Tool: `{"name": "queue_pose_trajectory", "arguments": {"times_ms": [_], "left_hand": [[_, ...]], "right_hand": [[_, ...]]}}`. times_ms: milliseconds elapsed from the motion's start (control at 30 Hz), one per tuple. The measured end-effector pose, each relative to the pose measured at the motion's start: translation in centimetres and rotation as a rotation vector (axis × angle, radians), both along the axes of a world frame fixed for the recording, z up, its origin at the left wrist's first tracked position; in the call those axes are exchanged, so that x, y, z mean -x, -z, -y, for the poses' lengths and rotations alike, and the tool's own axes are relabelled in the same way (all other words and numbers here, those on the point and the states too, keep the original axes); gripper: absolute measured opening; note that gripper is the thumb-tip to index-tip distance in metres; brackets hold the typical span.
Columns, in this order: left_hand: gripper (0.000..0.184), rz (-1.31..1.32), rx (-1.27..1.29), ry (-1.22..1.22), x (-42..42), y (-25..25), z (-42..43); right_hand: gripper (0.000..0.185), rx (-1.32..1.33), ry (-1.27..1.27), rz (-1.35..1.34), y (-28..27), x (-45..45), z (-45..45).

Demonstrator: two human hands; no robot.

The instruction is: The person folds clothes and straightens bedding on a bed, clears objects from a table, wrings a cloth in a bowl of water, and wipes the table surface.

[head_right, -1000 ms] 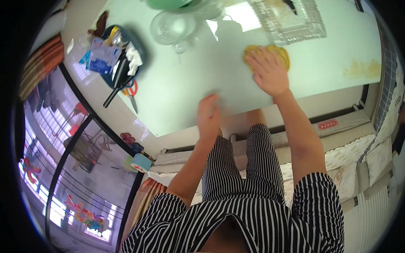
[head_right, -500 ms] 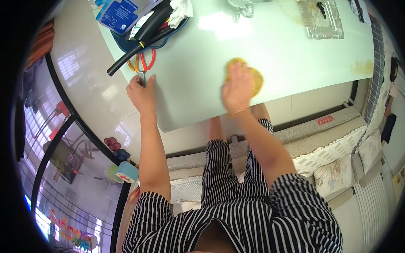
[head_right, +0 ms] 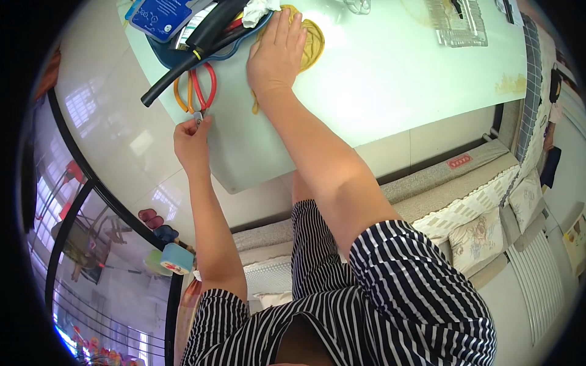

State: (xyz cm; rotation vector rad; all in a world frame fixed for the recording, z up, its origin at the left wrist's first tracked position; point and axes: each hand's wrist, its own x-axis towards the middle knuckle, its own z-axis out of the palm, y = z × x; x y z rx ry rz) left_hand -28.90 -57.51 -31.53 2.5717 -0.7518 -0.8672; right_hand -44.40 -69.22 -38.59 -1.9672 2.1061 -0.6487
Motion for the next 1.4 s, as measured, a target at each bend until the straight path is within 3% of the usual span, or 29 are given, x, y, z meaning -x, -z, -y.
{"name": "queue_pose_trajectory", "arguments": {"times_ms": [100, 233, 300, 400, 433, 500, 533, 600, 700, 767, 800, 833, 900, 933, 1000, 1033, 1100, 1133, 1167, 1200, 1233, 1333, 1400], "left_hand": [[0.034, -0.079, 0.093, -0.066, 0.3, -0.8, -1.4], [0.026, -0.334, 0.224, -0.393, 0.8, -2.1, -3.0], [0.024, -0.412, 0.293, -0.483, 0.1, -2.6, -4.1], [0.025, -0.505, 0.378, -0.581, 0.0, -3.7, -6.9], [0.024, -0.477, 0.396, -0.592, 0.0, -4.2, -7.6], [0.023, -0.445, 0.409, -0.615, -0.1, -4.7, -9.3], [0.022, -0.450, 0.431, -0.644, -0.1, -4.6, -10.0], [0.021, -0.451, 0.460, -0.690, 0.0, -4.5, -11.3], [0.019, -0.494, 0.487, -0.746, -0.1, -4.4, -13.0], [0.018, -0.528, 0.467, -0.780, 0.1, -4.7, -14.0], [0.018, -0.524, 0.458, -0.790, 0.1, -4.8, -14.4], [0.018, -0.529, 0.477, -0.795, 0.1, -4.8, -14.8], [0.018, -0.532, 0.491, -0.797, 0.0, -4.7, -15.6], [0.017, -0.502, 0.504, -0.813, -0.2, -4.6, -16.0], [0.016, -0.474, 0.516, -0.826, -0.3, -4.8, -16.7], [0.015, -0.472, 0.545, -0.849, -0.4, -4.9, -17.1], [0.013, -0.486, 0.580, -0.865, -0.6, -4.8, -17.4], [0.013, -0.479, 0.569, -0.861, -0.6, -4.8, -17.8], [0.012, -0.478, 0.558, -0.854, -0.5, -4.7, -17.8], [0.012, -0.502, 0.558, -0.847, -0.1, -4.7, -17.5], [0.012, -0.484, 0.547, -0.840, 0.2, -4.8, -17.2], [0.020, -0.481, 0.512, -0.812, 0.7, -4.5, -17.8], [0.020, -0.476, 0.467, -0.801, 1.0, -4.5, -17.6]], "right_hand": [[0.059, -0.030, -0.141, -0.024, -0.6, 0.6, -2.3], [0.057, -0.100, -0.402, -0.027, -1.7, 3.7, -8.9], [0.054, -0.073, -0.375, -0.015, -1.7, 3.7, -7.3], [0.052, 0.063, -0.056, -0.133, -0.7, 0.1, -3.4], [0.052, 0.054, -0.066, -0.131, -1.1, -0.6, -3.5], [0.055, -0.125, -0.334, 0.011, -1.7, -1.8, -4.4], [0.055, -0.125, -0.348, 0.010, -1.9, -2.0, -6.2], [0.055, -0.240, -1.001, 0.064, -2.4, -1.8, -10.0], [0.056, -0.159, -1.256, 0.074, -2.4, -2.7, -8.9], [0.050, 0.008, -1.232, 0.043, -1.1, -6.1, -6.1], [0.043, -0.013, -1.146, 0.172, -0.6, -8.8, -4.1], [0.032, -0.162, -1.100, 0.094, -1.7, -11.2, -1.6], [0.032, -0.055, -1.016, 0.047, -4.4, -14.4, 1.3], [0.032, -0.060, -1.015, 0.051, -2.9, -15.5, 0.9], [0.028, 0.381, -0.825, 0.382, 0.2, -16.8, 0.3], [0.034, -0.466, -0.829, -0.018, -9.9, -15.5, 0.5], [0.023, -0.541, -0.897, 0.013, -4.4, -15.3, -4.6], [0.021, -0.171, -1.061, 0.218, -2.3, -13.3, -8.2], [0.031, -0.322, -1.169, 0.148, -3.2, -11.4, -11.5], [0.046, -0.032, -1.361, 0.063, -0.7, -8.9, -15.7], [0.053, -0.177, -1.477, 0.063, -2.3, -6.0, -17.1], [0.048, -0.371, -1.280, 0.134, -2.1, -0.1, -16.6], [0.057, -0.377, -1.117, -0.077, -3.1, 4.8, -12.6]]}}
